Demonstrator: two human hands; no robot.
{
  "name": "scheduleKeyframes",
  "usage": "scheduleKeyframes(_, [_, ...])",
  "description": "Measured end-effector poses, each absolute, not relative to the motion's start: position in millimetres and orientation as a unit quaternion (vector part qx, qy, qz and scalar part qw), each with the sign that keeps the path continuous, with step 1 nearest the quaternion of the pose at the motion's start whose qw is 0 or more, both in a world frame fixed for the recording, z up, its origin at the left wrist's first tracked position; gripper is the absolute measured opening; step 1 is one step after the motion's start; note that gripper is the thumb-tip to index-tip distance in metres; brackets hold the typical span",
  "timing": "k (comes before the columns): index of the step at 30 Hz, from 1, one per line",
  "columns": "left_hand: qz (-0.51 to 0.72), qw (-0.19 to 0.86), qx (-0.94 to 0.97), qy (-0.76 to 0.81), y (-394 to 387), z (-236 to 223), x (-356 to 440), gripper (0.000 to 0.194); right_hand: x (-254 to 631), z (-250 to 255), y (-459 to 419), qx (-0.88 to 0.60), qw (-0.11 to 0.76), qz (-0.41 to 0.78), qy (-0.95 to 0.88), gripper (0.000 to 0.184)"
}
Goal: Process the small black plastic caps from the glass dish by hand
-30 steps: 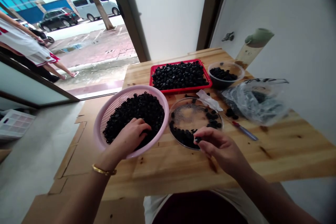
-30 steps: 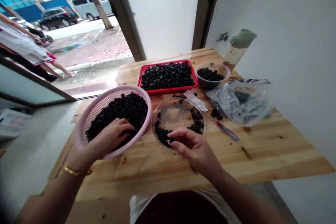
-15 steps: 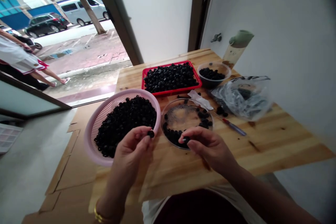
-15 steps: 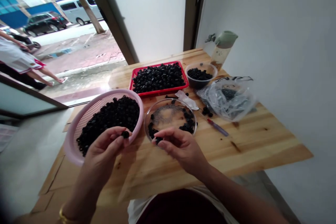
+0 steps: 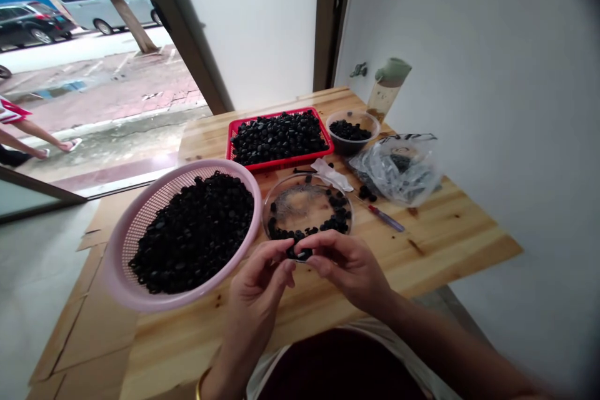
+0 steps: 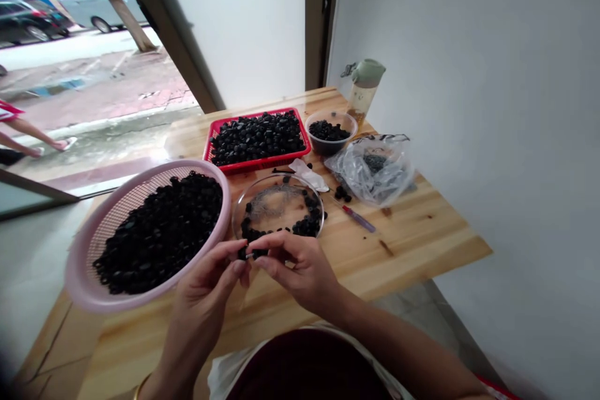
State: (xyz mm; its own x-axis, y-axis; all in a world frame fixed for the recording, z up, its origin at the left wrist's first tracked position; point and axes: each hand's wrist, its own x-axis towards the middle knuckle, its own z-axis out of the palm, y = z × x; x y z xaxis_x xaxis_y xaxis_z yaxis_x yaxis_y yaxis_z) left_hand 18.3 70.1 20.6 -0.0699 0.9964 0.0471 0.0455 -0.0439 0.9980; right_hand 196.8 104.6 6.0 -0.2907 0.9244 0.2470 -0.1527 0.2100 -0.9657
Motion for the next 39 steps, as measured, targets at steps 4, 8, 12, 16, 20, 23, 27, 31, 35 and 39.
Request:
scheduleKeyframes(4, [0.537,0.473,0.466,0.52,71.3,16.8,24.1,0.027,198.1,0.0,102.4,-0.32,0.499,0.574,-0.565,0.018])
scheduleKeyframes(8, [0.528,0.501,0.452,0.515,73.8,14.9,26.8,0.023,197.8,-4.4,102.7,-0.313,0.499,0.62,-0.519,0.023])
scheduleKeyframes(12, [0.531,0.504,0.446,0.514,72.8,12.6,26.4,0.022,196.9,-10.7,105.4,-0.303,0.495,0.679,-0.45,0.026])
scheduleKeyframes(16, [0.542,0.49,0.439,0.523,70.3,11.6,27.9,0.021,197.0,-18.9,107.6,-0.298,0.517,0.695,-0.401,0.023])
scheduleKeyframes(20, [0.543,0.51,0.426,0.513,70.1,10.5,32.0,0.02,197.0,-21.8,106.8,-0.314,0.525,0.69,-0.387,0.026])
scheduleKeyframes(23, [0.55,0.537,0.389,0.507,69.8,4.8,34.6,0.023,198.0,-17.4,106.2,-0.334,0.538,0.634,-0.443,0.025])
scheduleKeyframes(27, [0.564,0.574,0.338,0.488,67.7,-4.8,35.6,0.024,201.5,-9.0,107.8,-0.344,0.554,0.486,-0.582,0.012])
scheduleKeyframes(31, [0.57,0.605,0.299,0.468,67.0,-6.1,35.8,0.026,204.5,-2.5,109.5,-0.335,0.537,0.358,-0.687,0.01])
scheduleKeyframes(35, [0.574,0.617,0.271,0.465,69.6,-3.9,36.4,0.028,204.7,3.2,108.9,-0.322,0.519,0.32,-0.724,0.014])
scheduleKeyframes(39, [0.579,0.618,0.271,0.458,71.3,-4.3,36.7,0.028,204.3,7.7,108.2,-0.315,0.502,0.317,-0.74,0.016])
